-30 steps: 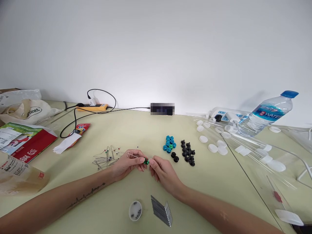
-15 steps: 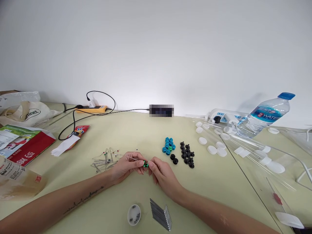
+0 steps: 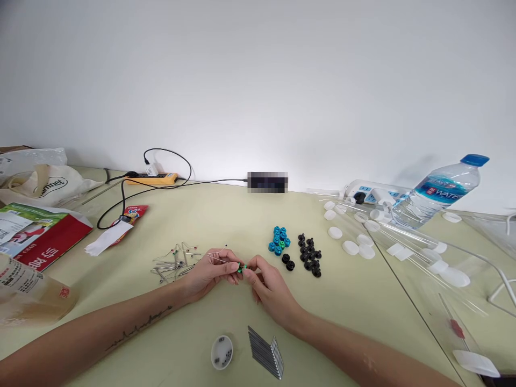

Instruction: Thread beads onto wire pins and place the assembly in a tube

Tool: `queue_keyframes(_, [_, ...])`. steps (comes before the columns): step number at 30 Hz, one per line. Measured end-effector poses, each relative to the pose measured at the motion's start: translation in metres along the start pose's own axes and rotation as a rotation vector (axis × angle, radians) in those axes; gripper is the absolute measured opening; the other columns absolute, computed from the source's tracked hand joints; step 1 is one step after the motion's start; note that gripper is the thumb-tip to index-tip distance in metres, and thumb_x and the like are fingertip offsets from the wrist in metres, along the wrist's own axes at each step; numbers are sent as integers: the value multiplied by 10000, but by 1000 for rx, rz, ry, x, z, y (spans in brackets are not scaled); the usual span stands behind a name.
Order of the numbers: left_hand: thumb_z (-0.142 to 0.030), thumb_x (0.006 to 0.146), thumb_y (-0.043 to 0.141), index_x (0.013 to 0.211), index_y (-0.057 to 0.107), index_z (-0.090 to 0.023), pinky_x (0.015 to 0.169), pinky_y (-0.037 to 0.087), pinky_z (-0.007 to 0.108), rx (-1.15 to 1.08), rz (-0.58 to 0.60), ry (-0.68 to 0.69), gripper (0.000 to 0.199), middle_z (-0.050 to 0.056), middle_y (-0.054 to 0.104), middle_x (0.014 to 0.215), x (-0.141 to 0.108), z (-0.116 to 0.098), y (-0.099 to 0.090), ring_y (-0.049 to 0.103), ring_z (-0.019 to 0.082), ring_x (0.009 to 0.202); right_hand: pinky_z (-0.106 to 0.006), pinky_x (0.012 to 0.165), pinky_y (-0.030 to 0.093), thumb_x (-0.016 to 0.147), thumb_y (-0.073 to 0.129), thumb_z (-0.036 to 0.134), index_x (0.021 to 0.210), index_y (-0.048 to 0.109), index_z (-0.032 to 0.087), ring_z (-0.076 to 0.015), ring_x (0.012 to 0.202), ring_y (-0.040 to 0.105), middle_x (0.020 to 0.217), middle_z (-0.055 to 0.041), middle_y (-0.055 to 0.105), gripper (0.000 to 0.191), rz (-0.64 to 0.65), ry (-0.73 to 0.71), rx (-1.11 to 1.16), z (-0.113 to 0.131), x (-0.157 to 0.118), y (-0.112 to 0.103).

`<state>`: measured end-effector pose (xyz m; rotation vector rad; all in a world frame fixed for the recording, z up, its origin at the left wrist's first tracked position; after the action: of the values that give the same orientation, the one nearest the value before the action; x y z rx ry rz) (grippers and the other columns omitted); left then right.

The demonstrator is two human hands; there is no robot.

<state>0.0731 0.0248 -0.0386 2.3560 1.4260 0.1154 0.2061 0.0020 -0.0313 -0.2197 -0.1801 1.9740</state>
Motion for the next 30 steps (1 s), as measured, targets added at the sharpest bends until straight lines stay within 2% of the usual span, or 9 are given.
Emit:
queue_keyframes(2, [-318,686,744,788,662,-105,647,503,242,-19,-9,1,251,59,675,705,0,-1,0,633,135,646,-192,404,258,895,458,500,849,442,216,-80,435,360,508,82,397,288,-8,11,19,0,0,-1])
queue_keyframes(8, [-309,701,735,794,657,-96,630,504,237,-10,11,-1,245,68,677,696,0,0,0,639,140,641,-203,398,265,940,319,510,682,423,193,-78,429,355,514,47,431,422,12,14,-1,2,0,0])
queue_keyframes(12, [-294,714,726,805,655,-98,644,500,227,-42,-11,11,228,77,690,753,0,0,-2,636,125,644,-188,394,257,906,456,465,841,413,224,-81,428,353,506,86,389,254,-11,27,28,0,0,0])
queue_keyframes(15, [-294,719,721,809,654,-98,648,499,228,-46,-15,7,227,84,698,770,0,1,-3,638,125,642,-180,394,261,889,498,448,880,400,237,-82,442,371,519,94,375,232,-23,26,51,-1,0,-1])
queue_keyframes(21, [-283,729,713,804,656,-91,639,503,234,-32,29,3,213,73,687,711,1,1,-1,643,136,650,-196,407,266,944,341,482,687,423,191,-71,454,361,544,46,437,397,16,-5,6,1,0,1])
queue_keyframes(27, [-275,726,717,795,653,-98,643,497,221,-71,11,0,200,71,692,734,1,2,-3,636,119,641,-186,399,252,897,490,448,865,427,225,-80,446,362,504,88,387,234,-18,23,45,-2,0,-2])
queue_keyframes(30, [-276,731,713,803,655,-91,646,503,228,-58,27,-5,207,76,689,728,1,2,-2,640,130,656,-193,399,250,929,400,469,749,427,205,-72,439,339,518,66,411,321,6,17,36,0,0,0])
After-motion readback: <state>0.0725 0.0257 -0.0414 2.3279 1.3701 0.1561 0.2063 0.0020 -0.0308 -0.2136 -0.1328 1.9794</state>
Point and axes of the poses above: each hand's wrist, its own x-axis towards the middle knuckle, its own y-axis out of the palm, z = x × y, the point moved 6 cm from there along x, towards the middle knuckle
